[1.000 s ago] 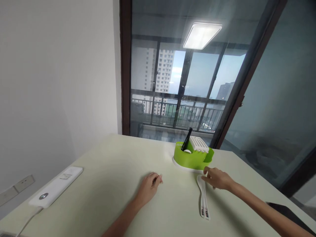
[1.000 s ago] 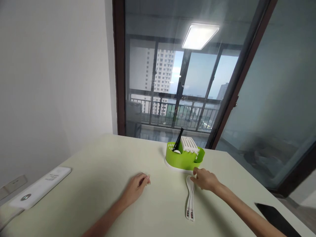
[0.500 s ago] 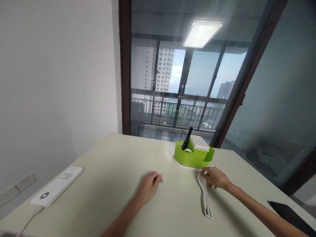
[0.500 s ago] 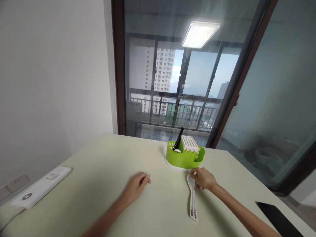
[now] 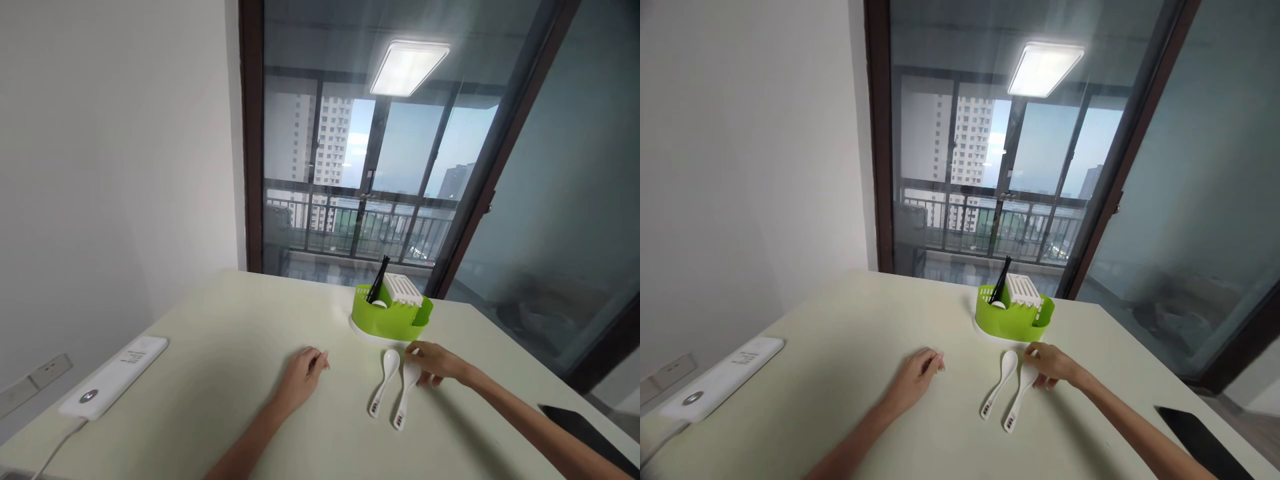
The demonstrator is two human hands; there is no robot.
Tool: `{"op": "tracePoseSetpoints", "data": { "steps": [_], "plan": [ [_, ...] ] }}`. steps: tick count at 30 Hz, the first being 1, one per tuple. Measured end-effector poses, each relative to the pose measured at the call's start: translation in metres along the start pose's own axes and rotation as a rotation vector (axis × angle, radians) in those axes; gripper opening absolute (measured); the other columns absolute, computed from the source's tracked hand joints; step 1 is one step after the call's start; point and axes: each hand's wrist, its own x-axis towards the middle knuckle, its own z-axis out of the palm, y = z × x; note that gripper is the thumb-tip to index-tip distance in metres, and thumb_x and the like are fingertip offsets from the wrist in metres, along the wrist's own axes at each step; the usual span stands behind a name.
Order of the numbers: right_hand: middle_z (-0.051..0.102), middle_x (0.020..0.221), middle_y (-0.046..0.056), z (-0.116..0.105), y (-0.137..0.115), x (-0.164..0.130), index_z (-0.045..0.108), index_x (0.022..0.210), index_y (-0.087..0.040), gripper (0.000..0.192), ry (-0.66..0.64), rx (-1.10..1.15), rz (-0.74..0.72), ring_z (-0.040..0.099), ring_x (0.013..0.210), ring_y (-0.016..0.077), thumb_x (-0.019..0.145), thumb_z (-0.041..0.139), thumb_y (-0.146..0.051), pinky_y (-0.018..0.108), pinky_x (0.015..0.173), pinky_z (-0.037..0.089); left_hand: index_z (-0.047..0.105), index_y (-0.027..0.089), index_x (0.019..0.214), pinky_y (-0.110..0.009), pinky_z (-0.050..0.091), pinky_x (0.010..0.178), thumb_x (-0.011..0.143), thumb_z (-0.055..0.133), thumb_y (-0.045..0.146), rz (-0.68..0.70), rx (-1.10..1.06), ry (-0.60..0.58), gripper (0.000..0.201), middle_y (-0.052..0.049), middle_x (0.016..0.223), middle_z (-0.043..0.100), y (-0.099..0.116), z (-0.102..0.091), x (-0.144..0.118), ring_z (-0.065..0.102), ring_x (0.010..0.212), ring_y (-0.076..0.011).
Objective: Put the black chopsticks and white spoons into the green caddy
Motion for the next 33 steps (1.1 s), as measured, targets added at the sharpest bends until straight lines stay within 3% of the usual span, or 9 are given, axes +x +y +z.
{"op": "tracePoseSetpoints", "data": {
  "steps": [7, 14, 17, 20, 23, 25, 28, 33],
  "plan": [
    [0.076, 0.081, 0.007, 0.002, -0.006, -0.01, 0.065, 0.088, -0.016, 0.011, -0.074, 0.043, -0.069, 0.077, 0.072, 0.0206, 0.087, 0.064, -0.026, 0.023, 0.061, 0.059, 0.066, 0.021, 0.076, -0.03, 0.043, 0.07, 0.103, 0.038, 0.048, 0.005, 0.001, -0.001, 0.047, -0.004, 0.08, 0.071, -0.001, 0.001, 0.0, 0.062, 0.072, -0.0184],
    [0.076, 0.075, 0.005, -0.051, -0.053, -0.05, 0.073, 0.088, -0.018, 0.021, -0.001, -0.059, -0.246, 0.074, 0.065, 0.0205, 0.088, 0.06, -0.034, 0.027, 0.065, 0.056, 0.066, 0.021, 0.077, -0.029, 0.042, 0.071, 0.103, 0.039, 0.046, 0.011, 0.001, -0.003, 0.045, -0.003, 0.08, 0.07, -0.003, 0.001, 0.001, 0.062, 0.074, -0.018],
    [0.077, 0.08, 0.005, -0.076, -0.09, -0.073, 0.073, 0.098, -0.021, 0.026, 0.187, -0.125, -0.333, 0.073, 0.074, 0.0213, 0.095, 0.052, -0.036, 0.029, 0.073, 0.053, 0.066, 0.021, 0.076, -0.029, 0.043, 0.072, 0.103, 0.04, 0.045, 0.014, -0.001, 0.0, 0.045, -0.003, 0.081, 0.071, -0.003, 0.001, 0.001, 0.063, 0.075, -0.0182],
    [0.075, 0.101, 0.008, -0.09, -0.127, -0.089, 0.073, 0.107, -0.022, 0.03, 0.723, -0.367, -0.513, 0.07, 0.083, 0.0219, 0.098, 0.048, -0.035, 0.031, 0.076, 0.049, 0.066, 0.022, 0.076, -0.029, 0.044, 0.073, 0.103, 0.04, 0.047, 0.013, 0.001, 0.002, 0.045, -0.004, 0.082, 0.072, -0.003, 0.001, 0.001, 0.064, 0.075, -0.0185],
    [0.071, 0.106, 0.01, -0.093, -0.155, -0.089, 0.07, 0.116, -0.021, 0.035, 0.993, -0.53, -0.54, 0.068, 0.087, 0.0227, 0.103, 0.041, -0.035, 0.031, 0.073, 0.047, 0.066, 0.022, 0.076, -0.03, 0.045, 0.073, 0.103, 0.04, 0.049, 0.01, 0.006, 0.004, 0.046, -0.004, 0.082, 0.072, -0.003, 0.001, 0.001, 0.064, 0.075, -0.0189],
    [0.068, 0.11, 0.011, -0.091, -0.168, -0.078, 0.067, 0.123, -0.019, 0.039, 1.009, -0.683, -0.463, 0.067, 0.087, 0.0235, 0.106, 0.034, -0.032, 0.031, 0.067, 0.045, 0.066, 0.022, 0.075, -0.03, 0.044, 0.072, 0.103, 0.039, 0.049, 0.007, 0.008, 0.003, 0.047, -0.004, 0.081, 0.072, -0.003, 0.001, 0.001, 0.064, 0.074, -0.0188],
    [0.064, 0.117, 0.015, -0.084, -0.182, -0.053, 0.063, 0.127, -0.016, 0.039, 0.904, -0.894, -0.375, 0.067, 0.087, 0.0246, 0.105, 0.031, -0.02, 0.03, 0.062, 0.041, 0.066, 0.022, 0.076, -0.029, 0.044, 0.071, 0.103, 0.039, 0.049, 0.005, 0.007, -0.003, 0.047, -0.004, 0.081, 0.072, -0.005, 0.002, 0.0, 0.064, 0.075, -0.0185],
    [0.064, 0.115, 0.018, -0.061, -0.191, -0.017, 0.067, 0.111, -0.011, 0.032, 0.732, -1.008, -0.425, 0.067, 0.096, 0.0253, 0.095, 0.041, -0.002, 0.03, 0.068, 0.043, 0.066, 0.022, 0.076, -0.029, 0.044, 0.072, 0.103, 0.039, 0.05, 0.003, 0.002, -0.011, 0.048, -0.004, 0.081, 0.072, -0.005, 0.002, 0.0, 0.064, 0.075, -0.0182]
  ]
}}
